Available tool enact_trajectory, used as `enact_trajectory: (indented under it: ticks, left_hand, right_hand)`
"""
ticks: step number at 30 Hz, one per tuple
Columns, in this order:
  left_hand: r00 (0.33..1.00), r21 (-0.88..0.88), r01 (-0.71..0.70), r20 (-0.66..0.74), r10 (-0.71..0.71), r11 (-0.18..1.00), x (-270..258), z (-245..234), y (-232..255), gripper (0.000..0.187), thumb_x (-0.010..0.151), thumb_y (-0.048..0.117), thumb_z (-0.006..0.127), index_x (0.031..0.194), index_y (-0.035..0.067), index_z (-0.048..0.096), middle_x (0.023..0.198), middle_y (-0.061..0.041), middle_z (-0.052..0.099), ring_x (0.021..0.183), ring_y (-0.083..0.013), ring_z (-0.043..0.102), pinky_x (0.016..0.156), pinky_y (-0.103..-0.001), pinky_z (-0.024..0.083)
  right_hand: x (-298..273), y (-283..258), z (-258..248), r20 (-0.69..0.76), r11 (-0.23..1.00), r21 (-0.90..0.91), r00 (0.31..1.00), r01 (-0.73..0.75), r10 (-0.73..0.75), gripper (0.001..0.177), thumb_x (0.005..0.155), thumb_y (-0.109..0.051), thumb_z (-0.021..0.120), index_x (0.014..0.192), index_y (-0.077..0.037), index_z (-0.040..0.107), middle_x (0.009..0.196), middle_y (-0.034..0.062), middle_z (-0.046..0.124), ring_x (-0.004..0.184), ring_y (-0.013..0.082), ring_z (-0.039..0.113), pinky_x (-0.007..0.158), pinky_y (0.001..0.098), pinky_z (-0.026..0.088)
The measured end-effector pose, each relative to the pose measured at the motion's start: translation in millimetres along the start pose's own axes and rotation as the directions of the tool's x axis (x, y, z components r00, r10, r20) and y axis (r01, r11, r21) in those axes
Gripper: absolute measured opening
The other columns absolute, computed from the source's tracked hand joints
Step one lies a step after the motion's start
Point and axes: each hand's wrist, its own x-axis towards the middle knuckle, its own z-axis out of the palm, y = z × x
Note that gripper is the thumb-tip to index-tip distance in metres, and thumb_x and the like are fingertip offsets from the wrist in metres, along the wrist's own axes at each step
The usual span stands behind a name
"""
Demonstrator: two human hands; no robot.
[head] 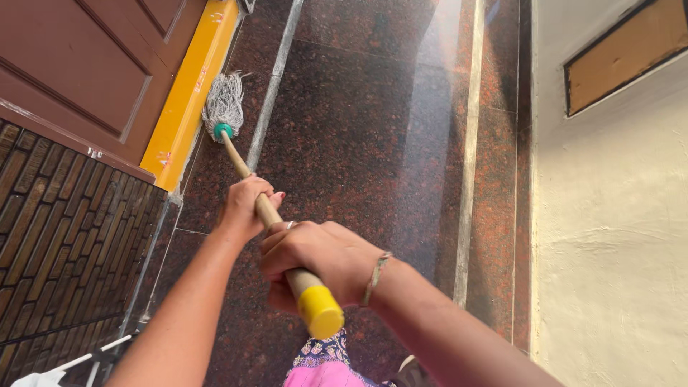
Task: The person mops a dark, speckled tiled floor in a narrow hallway using a string mop with a wooden handle. They move the mop back and forth along the length of the corridor, cleaning the surface near a shoe rack and a brown door.
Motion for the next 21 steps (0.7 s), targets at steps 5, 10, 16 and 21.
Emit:
enact_trajectory:
  ticks: [5, 10, 16, 21]
  left_hand:
    - [1.0, -0.026, -0.008, -0.015, 0.008, 1.0, -12, 54, 87, 0.03, 0.089, 0.026, 0.077, 0.072, 0.005, 0.067, 0.079, -0.014, 0.071, 0.079, -0.0393, 0.069, 0.091, -0.048, 0.057]
    - [0.976, 0.026, -0.003, 0.217, -0.003, 1.0, -45, 138, 223, 0.025, 0.084, 0.029, 0.076, 0.074, 0.007, 0.071, 0.093, -0.015, 0.07, 0.087, -0.0398, 0.069, 0.08, -0.052, 0.055]
    - [0.897, 0.005, -0.152, 0.42, 0.136, 0.988, -121, 239, 374, 0.024, 0.094, 0.027, 0.068, 0.078, 0.009, 0.074, 0.098, -0.015, 0.07, 0.082, -0.0356, 0.074, 0.076, -0.047, 0.063]
    - [0.84, -0.268, -0.304, 0.378, 0.39, 0.914, -169, 309, 477, 0.015, 0.083, 0.024, 0.073, 0.074, 0.013, 0.075, 0.09, -0.013, 0.072, 0.084, -0.0356, 0.074, 0.081, -0.047, 0.061]
  right_hand:
    - [-92, -21, -28, -0.073, 1.0, 0.013, 0.997, -0.016, 0.017, 0.026, 0.063, -0.012, 0.074, 0.062, -0.009, 0.049, 0.071, 0.0008, 0.06, 0.077, 0.0231, 0.063, 0.067, 0.0348, 0.051]
    - [-246, -51, -25, -0.315, 0.99, 0.077, 0.94, -0.115, 0.134, 0.029, 0.079, -0.004, 0.069, 0.063, -0.005, 0.044, 0.067, 0.0048, 0.052, 0.07, 0.0218, 0.056, 0.077, 0.0337, 0.05]
    - [-422, -112, 7, -0.575, 0.956, 0.139, 0.765, -0.259, 0.291, 0.038, 0.09, -0.002, 0.067, 0.06, -0.004, 0.043, 0.062, 0.0067, 0.055, 0.063, 0.0194, 0.059, 0.071, 0.0347, 0.05]
    - [-509, -167, 18, -0.69, 0.907, 0.018, 0.651, -0.42, 0.315, 0.032, 0.088, -0.003, 0.066, 0.06, -0.004, 0.051, 0.059, 0.0045, 0.056, 0.068, 0.0182, 0.069, 0.068, 0.032, 0.055]
